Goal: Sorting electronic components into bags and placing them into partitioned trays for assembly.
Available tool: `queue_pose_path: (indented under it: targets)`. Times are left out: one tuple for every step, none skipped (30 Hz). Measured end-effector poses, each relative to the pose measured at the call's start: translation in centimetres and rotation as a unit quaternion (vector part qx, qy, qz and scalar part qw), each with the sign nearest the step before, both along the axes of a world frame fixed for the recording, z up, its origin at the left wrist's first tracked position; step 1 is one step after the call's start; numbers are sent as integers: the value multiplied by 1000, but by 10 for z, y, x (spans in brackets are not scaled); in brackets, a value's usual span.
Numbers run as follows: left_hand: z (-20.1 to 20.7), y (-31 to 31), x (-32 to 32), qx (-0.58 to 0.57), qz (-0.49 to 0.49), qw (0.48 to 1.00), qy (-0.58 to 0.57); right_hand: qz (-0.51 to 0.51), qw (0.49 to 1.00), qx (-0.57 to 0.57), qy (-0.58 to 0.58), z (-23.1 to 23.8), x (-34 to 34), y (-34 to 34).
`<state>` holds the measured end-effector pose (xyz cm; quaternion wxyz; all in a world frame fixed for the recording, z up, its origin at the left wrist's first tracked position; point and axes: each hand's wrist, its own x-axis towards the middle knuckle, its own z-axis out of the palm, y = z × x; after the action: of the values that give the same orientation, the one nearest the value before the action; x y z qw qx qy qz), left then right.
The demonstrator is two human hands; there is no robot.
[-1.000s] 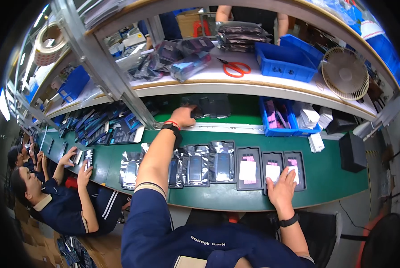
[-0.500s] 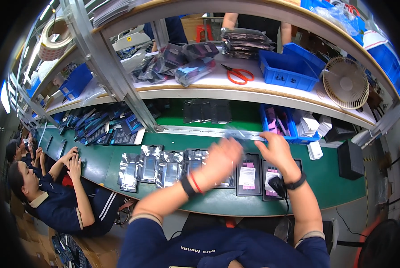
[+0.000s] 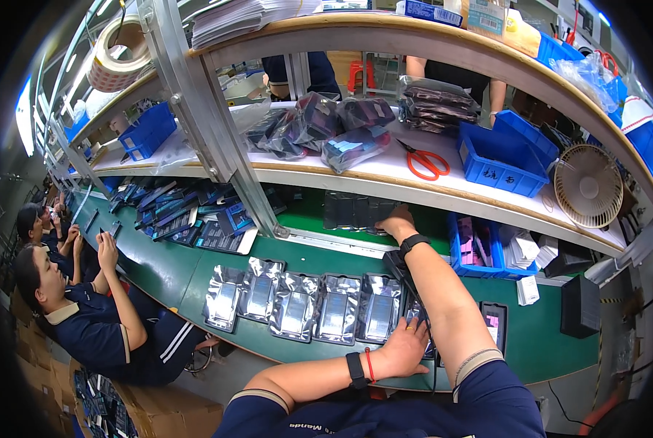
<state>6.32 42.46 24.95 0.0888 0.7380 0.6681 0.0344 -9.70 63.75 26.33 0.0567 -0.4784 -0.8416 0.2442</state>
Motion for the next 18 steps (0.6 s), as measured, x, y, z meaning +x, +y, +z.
queue_pose_path:
  targets:
    - [4, 5, -1, -26, -14, 1000, -8, 13, 1000, -13, -3, -4, -2, 10]
    - [8, 10, -9, -35, -29, 997, -59, 25, 999, -26, -7, -9, 0, 20]
    - [15, 13, -25, -59, -33, 986, -152, 25, 999, -28, -10, -11, 4, 22]
    - [23, 14, -43, -19, -12, 976, -217, 34, 999, -14, 16, -6, 12, 23]
    - [33, 14, -62, 20, 5, 960, -280, 39, 998, 1, 42, -1, 23, 25]
    - [45, 16, -83, 74, 73, 960, -259, 92, 992, 68, 47, -1, 46, 29]
    - [62, 17, -112, 75, 158, 957, -230, 94, 993, 66, 42, 24, 67, 5]
    - [67, 23, -139, 88, 241, 947, -193, 124, 980, 118, 105, 32, 100, -5]
    - [52, 32, -173, 159, 307, 926, -150, 159, 969, 123, 146, 45, 135, -23]
    - [43, 45, -211, 140, 358, 914, -130, 174, 961, 128, 175, 51, 170, -36]
    - [33, 47, -250, 109, 402, 902, -114, 165, 960, 105, 201, 53, 200, -52]
    - [37, 58, -269, 28, 483, 869, -105, 138, 973, 107, 152, 59, 232, -63]
    - [31, 68, -288, -35, 508, 859, -57, 106, 977, 98, 156, 53, 262, -70]
    - [25, 80, -296, -46, 544, 836, -59, 62, 980, 83, 170, 44, 291, -76]
    - [23, 92, -296, -43, 586, 805, -75, 15, 984, 97, 150, 32, 318, -79]
    - [8, 89, -303, 16, 613, 790, -29, -30, 987, 64, 144, 23, 328, -86]
    - [8, 89, -306, 21, 622, 782, -29, -79, 987, 33, 136, 14, 335, -93]
    - [0, 93, -311, 35, 639, 767, -30, -89, 988, 28, 123, 5, 338, -99]
